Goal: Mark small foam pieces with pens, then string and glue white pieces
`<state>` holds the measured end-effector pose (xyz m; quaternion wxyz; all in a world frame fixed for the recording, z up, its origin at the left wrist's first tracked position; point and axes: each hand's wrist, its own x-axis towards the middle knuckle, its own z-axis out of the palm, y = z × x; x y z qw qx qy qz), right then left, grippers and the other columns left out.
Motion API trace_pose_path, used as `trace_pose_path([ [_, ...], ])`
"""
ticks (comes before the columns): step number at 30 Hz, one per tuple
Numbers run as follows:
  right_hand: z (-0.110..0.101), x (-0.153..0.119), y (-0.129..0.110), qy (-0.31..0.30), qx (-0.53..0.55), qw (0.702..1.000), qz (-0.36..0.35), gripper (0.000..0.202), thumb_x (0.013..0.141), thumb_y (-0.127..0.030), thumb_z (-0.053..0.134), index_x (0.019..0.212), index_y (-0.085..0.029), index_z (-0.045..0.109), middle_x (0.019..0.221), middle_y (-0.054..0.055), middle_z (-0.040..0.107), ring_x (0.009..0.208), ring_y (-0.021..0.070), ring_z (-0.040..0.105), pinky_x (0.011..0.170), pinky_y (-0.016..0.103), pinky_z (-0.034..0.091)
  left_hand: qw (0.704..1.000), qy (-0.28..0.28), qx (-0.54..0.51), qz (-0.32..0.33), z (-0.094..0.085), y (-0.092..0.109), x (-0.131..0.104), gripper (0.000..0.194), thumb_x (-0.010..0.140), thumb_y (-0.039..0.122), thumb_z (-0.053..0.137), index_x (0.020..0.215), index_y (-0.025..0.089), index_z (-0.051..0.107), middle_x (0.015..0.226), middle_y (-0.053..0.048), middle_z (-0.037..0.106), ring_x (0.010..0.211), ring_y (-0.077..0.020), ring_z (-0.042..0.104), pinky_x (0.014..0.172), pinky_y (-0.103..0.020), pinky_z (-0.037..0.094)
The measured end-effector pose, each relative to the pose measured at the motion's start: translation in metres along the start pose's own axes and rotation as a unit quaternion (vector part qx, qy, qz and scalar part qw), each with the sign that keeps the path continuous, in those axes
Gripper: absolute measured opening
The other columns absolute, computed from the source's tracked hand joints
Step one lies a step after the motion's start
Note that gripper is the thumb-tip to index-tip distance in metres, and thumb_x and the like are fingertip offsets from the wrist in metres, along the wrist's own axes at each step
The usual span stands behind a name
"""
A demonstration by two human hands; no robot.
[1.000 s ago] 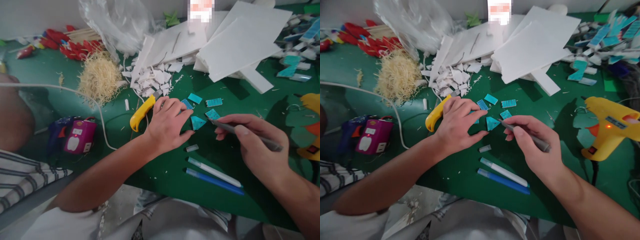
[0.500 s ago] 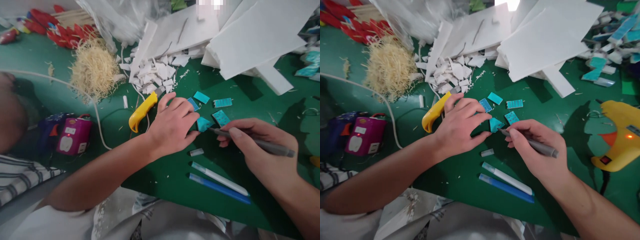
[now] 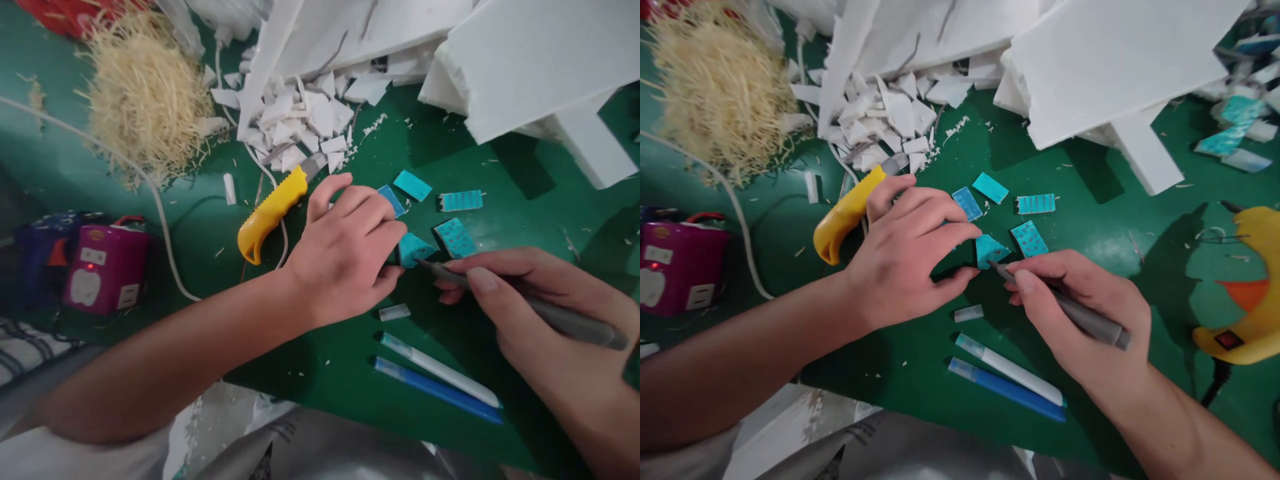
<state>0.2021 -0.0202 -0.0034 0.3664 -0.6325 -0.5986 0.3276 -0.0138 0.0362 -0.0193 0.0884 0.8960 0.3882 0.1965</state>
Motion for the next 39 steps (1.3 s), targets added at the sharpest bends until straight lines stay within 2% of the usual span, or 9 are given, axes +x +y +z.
trace_pose_path([
  [6,-0.003,-0.004,0.003,-0.01,-0.034,0.999,-0.017,0.006,0.089,-0.032,0.073,0.089,-0.031,0.079,0.078,-0.004,0.078,0.062,0.0089,0.07,0.06,0.017,0.059,1.0,-0.006,-0.01,-0.009,0.001,-0.001,0.002,0.016,0.088,0.03,0.068,0.1,0.021,0.073,0.102,-0.004,0.072,0.109,-0.0258,0.063,0.116,-0.053,0.039],
  [14,-0.001,-0.006,-0.002,-0.012,-0.067,0.998,-0.004,0.006,0.09,-0.036,0.072,0.09,-0.034,0.077,0.08,-0.003,0.077,0.064,0.0124,0.07,0.057,0.022,0.06,1.0,-0.018,-0.009,-0.017,0.0,0.0,0.003,0.016,0.089,0.03,0.066,0.1,0.022,0.074,0.104,-0.005,0.072,0.11,-0.0269,0.062,0.116,-0.055,0.039],
  [26,0.001,-0.005,-0.006,-0.016,-0.067,0.998,0.006,0.007,0.092,-0.03,0.07,0.09,-0.033,0.076,0.079,-0.005,0.077,0.062,0.0096,0.069,0.057,0.019,0.058,0.999,-0.038,-0.012,-0.028,-0.002,0.001,0.005,0.018,0.087,0.028,0.067,0.103,0.022,0.074,0.106,-0.006,0.072,0.112,-0.0295,0.062,0.116,-0.058,0.037],
  [32,-0.003,0.0,0.004,-0.037,-0.074,0.995,-0.048,0.005,0.091,-0.03,0.072,0.091,-0.033,0.076,0.079,-0.007,0.077,0.062,0.007,0.069,0.056,0.015,0.056,0.999,-0.039,-0.01,-0.029,-0.002,0.002,0.005,0.019,0.086,0.028,0.067,0.103,0.023,0.074,0.106,-0.006,0.072,0.112,-0.0296,0.063,0.116,-0.058,0.037],
  [36,-0.003,-0.001,0.004,-0.044,-0.045,0.997,-0.048,0.006,0.091,-0.029,0.071,0.094,-0.033,0.076,0.08,-0.007,0.077,0.06,0.0066,0.069,0.055,0.015,0.056,0.999,-0.03,-0.001,-0.023,-0.001,0.002,0.005,0.018,0.089,0.029,0.064,0.103,0.023,0.074,0.104,-0.005,0.072,0.11,-0.0284,0.064,0.116,-0.057,0.038],
  [39,-0.001,-0.004,0.001,-0.033,-0.052,0.998,-0.02,0.006,0.092,-0.029,0.07,0.093,-0.033,0.075,0.078,-0.006,0.077,0.058,0.0081,0.068,0.053,0.018,0.056,0.999,-0.025,0.001,-0.02,-0.001,0.002,0.004,0.018,0.089,0.028,0.064,0.102,0.021,0.074,0.103,-0.006,0.072,0.11,-0.0283,0.065,0.115,-0.055,0.04],
])
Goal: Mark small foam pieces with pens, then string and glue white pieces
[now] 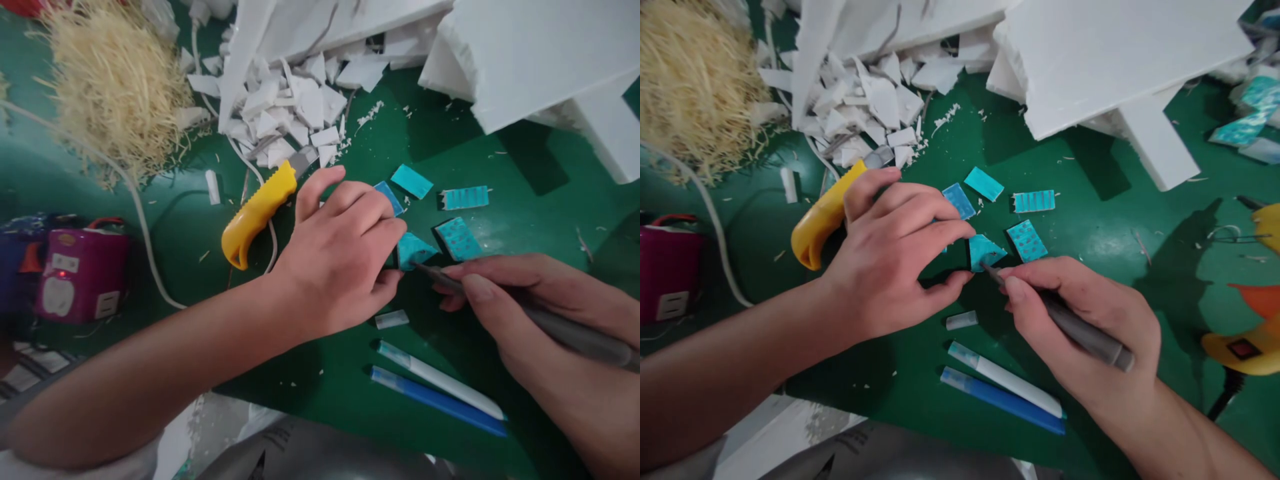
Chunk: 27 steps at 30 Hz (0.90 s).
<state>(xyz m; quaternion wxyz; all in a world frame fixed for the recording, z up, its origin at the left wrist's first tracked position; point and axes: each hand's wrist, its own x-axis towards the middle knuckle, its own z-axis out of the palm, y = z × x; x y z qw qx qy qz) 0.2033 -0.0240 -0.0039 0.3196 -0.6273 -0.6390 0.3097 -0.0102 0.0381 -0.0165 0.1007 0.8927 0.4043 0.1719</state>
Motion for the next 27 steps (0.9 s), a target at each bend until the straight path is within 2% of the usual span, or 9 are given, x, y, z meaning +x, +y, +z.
trace_pose_path([
  [2,0.0006,-0.0006,-0.0005,0.004,-0.001,1.0,0.009,0.007,0.092,-0.029,0.07,0.093,-0.034,0.075,0.078,-0.006,0.077,0.058,0.0095,0.068,0.053,0.019,0.057,1.0,0.0,0.002,0.001,-0.0001,0.0,0.0,0.018,0.089,0.028,0.063,0.102,0.021,0.073,0.103,-0.006,0.073,0.11,-0.0281,0.065,0.114,-0.054,0.04],
  [6,-0.0002,0.0003,0.0033,-0.005,0.009,1.0,-0.015,0.008,0.091,-0.03,0.071,0.094,-0.035,0.076,0.079,-0.006,0.077,0.059,0.0104,0.07,0.052,0.02,0.057,1.0,-0.001,0.0,0.0,-0.0007,0.0003,-0.0001,0.018,0.089,0.028,0.063,0.102,0.02,0.073,0.103,-0.007,0.072,0.11,-0.0281,0.065,0.115,-0.054,0.04],
  [13,0.0008,0.0002,0.003,0.003,0.05,0.999,0.017,0.005,0.091,-0.032,0.071,0.092,-0.034,0.076,0.075,-0.005,0.076,0.056,0.0107,0.068,0.051,0.021,0.056,1.0,-0.001,-0.006,-0.003,-0.0002,0.0016,0.0006,0.016,0.088,0.026,0.065,0.1,0.019,0.073,0.103,-0.008,0.072,0.11,-0.0291,0.064,0.114,-0.056,0.04],
  [20,0.0009,0.0016,0.0016,-0.004,0.032,0.999,0.011,0.006,0.091,-0.031,0.071,0.094,-0.033,0.076,0.075,-0.006,0.076,0.057,0.0095,0.068,0.053,0.019,0.057,1.0,0.007,-0.003,-0.001,0.0002,0.0014,0.0002,0.016,0.088,0.027,0.064,0.099,0.02,0.073,0.102,-0.007,0.072,0.108,-0.0276,0.065,0.115,-0.053,0.04],
  [27,0.003,0.0004,0.0052,0.01,0.046,0.999,0.01,0.005,0.09,-0.032,0.072,0.092,-0.034,0.077,0.075,-0.005,0.076,0.057,0.0106,0.068,0.052,0.022,0.057,1.0,-0.005,-0.006,-0.009,0.0001,0.0018,0.0008,0.016,0.086,0.028,0.066,0.099,0.022,0.073,0.103,-0.006,0.072,0.107,-0.0284,0.064,0.115,-0.056,0.038],
])
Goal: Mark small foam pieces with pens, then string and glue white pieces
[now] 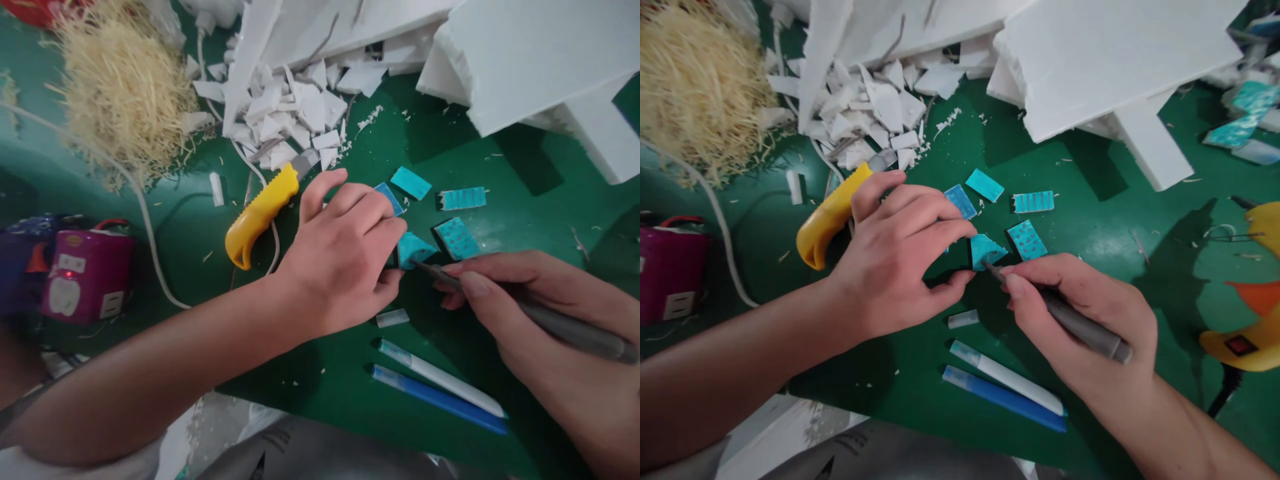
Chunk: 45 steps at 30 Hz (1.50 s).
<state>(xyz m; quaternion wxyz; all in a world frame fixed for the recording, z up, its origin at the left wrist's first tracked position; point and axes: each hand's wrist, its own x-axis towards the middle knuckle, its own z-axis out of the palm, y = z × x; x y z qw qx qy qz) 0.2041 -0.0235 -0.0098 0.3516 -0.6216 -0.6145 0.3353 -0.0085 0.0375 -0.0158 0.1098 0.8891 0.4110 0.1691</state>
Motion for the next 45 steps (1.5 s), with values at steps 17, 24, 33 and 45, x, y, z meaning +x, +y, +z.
trace_pose_path([
  [17,0.002,0.0,-0.003,0.005,-0.002,1.0,-0.006,0.005,0.09,-0.032,0.073,0.092,-0.034,0.077,0.075,-0.006,0.076,0.056,0.0093,0.068,0.052,0.02,0.056,1.0,0.006,-0.003,-0.001,0.001,0.001,0.0,0.015,0.087,0.028,0.066,0.099,0.022,0.073,0.104,-0.006,0.072,0.106,-0.0278,0.063,0.115,-0.055,0.038],
  [24,0.0,-0.001,-0.01,-0.001,-0.028,1.0,0.011,0.005,0.092,-0.03,0.07,0.093,-0.031,0.075,0.076,-0.006,0.076,0.059,0.0082,0.069,0.055,0.019,0.056,1.0,0.012,0.004,0.003,0.001,0.0,-0.001,0.015,0.087,0.027,0.066,0.098,0.02,0.073,0.102,-0.006,0.071,0.106,-0.027,0.063,0.115,-0.054,0.039],
  [33,0.002,0.001,-0.008,0.003,-0.043,0.999,-0.021,0.004,0.091,-0.028,0.072,0.091,-0.03,0.075,0.077,-0.007,0.076,0.059,0.0061,0.067,0.057,0.016,0.054,1.0,0.01,0.01,0.003,0.001,0.0,-0.001,0.017,0.086,0.028,0.066,0.099,0.019,0.073,0.103,-0.006,0.071,0.106,-0.0271,0.063,0.115,-0.055,0.038],
  [45,0.002,-0.001,-0.007,0.004,-0.002,1.0,0.015,0.004,0.091,-0.031,0.072,0.093,-0.031,0.076,0.076,-0.006,0.075,0.059,0.0073,0.068,0.057,0.017,0.056,1.0,0.013,0.008,0.006,0.002,0.001,-0.001,0.016,0.087,0.028,0.065,0.098,0.019,0.072,0.102,-0.006,0.072,0.106,-0.0267,0.064,0.115,-0.054,0.039],
])
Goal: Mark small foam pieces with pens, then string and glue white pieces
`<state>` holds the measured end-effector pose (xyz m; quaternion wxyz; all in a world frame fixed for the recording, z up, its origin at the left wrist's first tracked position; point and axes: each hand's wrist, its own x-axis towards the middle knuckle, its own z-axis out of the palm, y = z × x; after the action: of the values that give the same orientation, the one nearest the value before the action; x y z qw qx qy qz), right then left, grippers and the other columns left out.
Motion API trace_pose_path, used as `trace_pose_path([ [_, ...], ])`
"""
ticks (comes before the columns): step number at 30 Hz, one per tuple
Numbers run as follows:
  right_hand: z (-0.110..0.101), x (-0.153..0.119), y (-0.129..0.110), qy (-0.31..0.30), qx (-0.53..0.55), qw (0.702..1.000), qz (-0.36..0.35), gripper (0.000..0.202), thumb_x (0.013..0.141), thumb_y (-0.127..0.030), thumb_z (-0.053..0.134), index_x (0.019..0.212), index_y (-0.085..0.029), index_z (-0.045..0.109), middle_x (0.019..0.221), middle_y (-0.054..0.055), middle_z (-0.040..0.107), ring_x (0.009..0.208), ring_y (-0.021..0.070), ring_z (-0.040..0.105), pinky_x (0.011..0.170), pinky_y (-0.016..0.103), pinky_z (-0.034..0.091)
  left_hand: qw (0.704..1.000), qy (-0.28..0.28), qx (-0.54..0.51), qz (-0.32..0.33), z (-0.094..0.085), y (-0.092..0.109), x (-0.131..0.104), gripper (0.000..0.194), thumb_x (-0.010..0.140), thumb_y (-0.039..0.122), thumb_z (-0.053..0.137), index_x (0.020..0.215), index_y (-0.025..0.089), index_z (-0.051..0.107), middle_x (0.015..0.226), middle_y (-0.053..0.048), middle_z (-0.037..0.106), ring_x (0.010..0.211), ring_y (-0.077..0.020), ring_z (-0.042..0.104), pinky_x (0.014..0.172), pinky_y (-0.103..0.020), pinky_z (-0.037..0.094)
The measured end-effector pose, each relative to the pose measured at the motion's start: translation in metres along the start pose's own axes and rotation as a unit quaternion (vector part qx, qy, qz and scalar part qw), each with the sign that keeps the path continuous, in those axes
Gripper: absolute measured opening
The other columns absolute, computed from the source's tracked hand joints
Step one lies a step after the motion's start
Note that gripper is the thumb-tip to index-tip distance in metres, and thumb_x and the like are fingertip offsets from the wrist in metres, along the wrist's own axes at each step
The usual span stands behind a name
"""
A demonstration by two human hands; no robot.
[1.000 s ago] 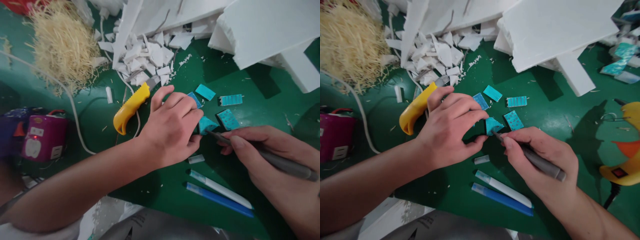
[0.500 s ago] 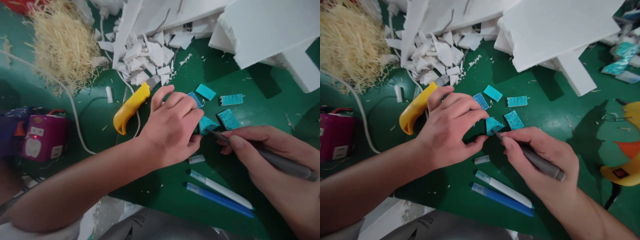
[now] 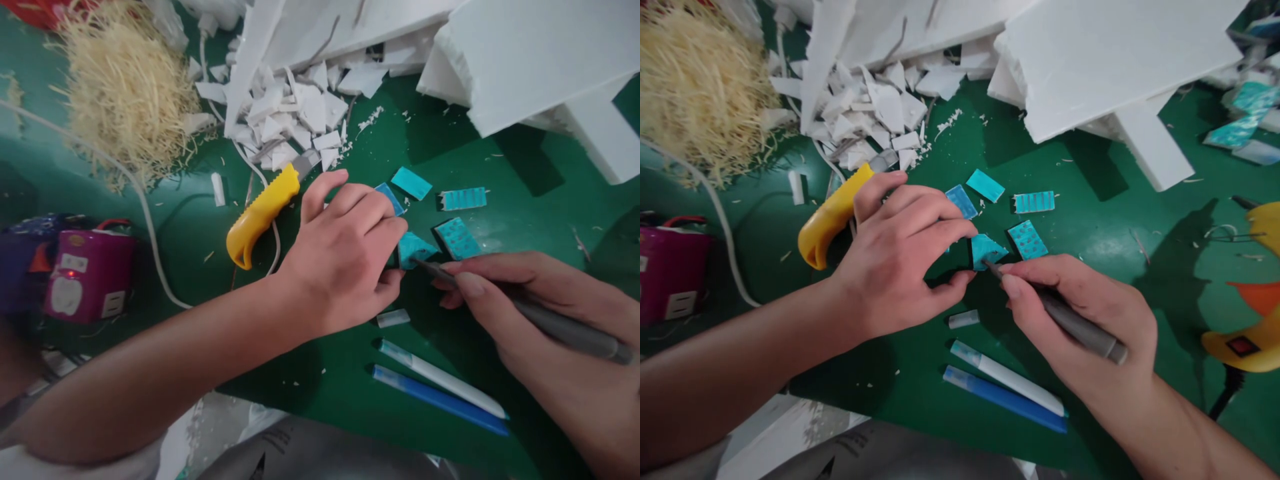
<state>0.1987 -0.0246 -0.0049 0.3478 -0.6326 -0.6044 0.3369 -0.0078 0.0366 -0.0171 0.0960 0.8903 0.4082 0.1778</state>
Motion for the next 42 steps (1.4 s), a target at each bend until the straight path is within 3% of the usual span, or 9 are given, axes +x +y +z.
trace_pose_path([
  [4,0.0,-0.001,-0.005,0.014,-0.007,1.0,0.024,0.004,0.092,-0.03,0.071,0.091,-0.03,0.075,0.075,-0.006,0.075,0.06,0.0075,0.068,0.058,0.018,0.056,1.0,-0.008,0.001,-0.005,0.0,0.0,0.0,0.016,0.087,0.029,0.066,0.099,0.019,0.072,0.103,-0.006,0.071,0.106,-0.0268,0.063,0.115,-0.054,0.038],
  [15,-0.001,0.001,-0.005,0.002,-0.049,0.999,-0.013,0.005,0.091,-0.032,0.071,0.089,-0.029,0.075,0.077,-0.005,0.076,0.059,0.0082,0.068,0.055,0.018,0.056,1.0,-0.008,0.003,-0.008,0.0,0.0,0.0,0.016,0.086,0.028,0.067,0.098,0.02,0.072,0.102,-0.005,0.071,0.106,-0.0269,0.063,0.115,-0.055,0.038],
  [22,-0.003,0.001,-0.004,0.026,-0.088,0.996,-0.014,0.006,0.089,-0.035,0.073,0.089,-0.031,0.077,0.076,-0.005,0.076,0.062,0.0089,0.069,0.055,0.018,0.056,1.0,-0.001,0.003,-0.005,0.0,0.0,0.0,0.016,0.087,0.028,0.065,0.098,0.019,0.072,0.102,-0.005,0.071,0.106,-0.0258,0.064,0.116,-0.052,0.038],
  [30,-0.002,0.006,-0.006,0.127,0.045,0.988,0.07,0.011,0.084,-0.037,0.075,0.084,-0.026,0.078,0.075,0.001,0.077,0.056,0.0145,0.068,0.052,0.027,0.06,1.0,0.007,-0.008,0.004,-0.001,0.001,-0.003,0.015,0.088,0.026,0.064,0.099,0.018,0.071,0.103,-0.007,0.072,0.106,-0.026,0.064,0.116,-0.054,0.038],
  [36,-0.01,0.012,0.004,0.163,0.081,0.983,0.038,0.008,0.085,-0.026,0.071,0.079,-0.024,0.077,0.07,0.001,0.074,0.054,0.0138,0.066,0.054,0.029,0.056,1.0,0.015,0.01,0.015,-0.005,0.0,-0.007,0.018,0.092,0.031,0.065,0.105,0.019,0.07,0.107,-0.006,0.074,0.109,-0.0262,0.064,0.118,-0.054,0.035],
  [39,-0.016,0.013,0.011,0.177,0.102,0.979,0.005,0.008,0.084,-0.023,0.072,0.079,-0.022,0.078,0.068,0.0,0.073,0.052,0.013,0.065,0.053,0.028,0.054,0.998,0.043,0.0,0.036,-0.012,0.002,-0.01,0.02,0.095,0.03,0.063,0.108,0.017,0.069,0.106,-0.008,0.074,0.11,-0.0262,0.065,0.11,-0.05,0.041],
  [42,-0.02,0.014,0.015,0.177,0.124,0.976,-0.006,0.007,0.082,-0.023,0.073,0.078,-0.021,0.078,0.063,0.0,0.071,0.049,0.0126,0.064,0.049,0.026,0.052,0.994,0.071,-0.014,0.079,-0.018,0.008,-0.017,0.017,0.097,0.031,0.058,0.092,0.017,0.066,0.089,-0.005,0.072,0.091,-0.0224,0.066,0.084,-0.038,0.048],
])
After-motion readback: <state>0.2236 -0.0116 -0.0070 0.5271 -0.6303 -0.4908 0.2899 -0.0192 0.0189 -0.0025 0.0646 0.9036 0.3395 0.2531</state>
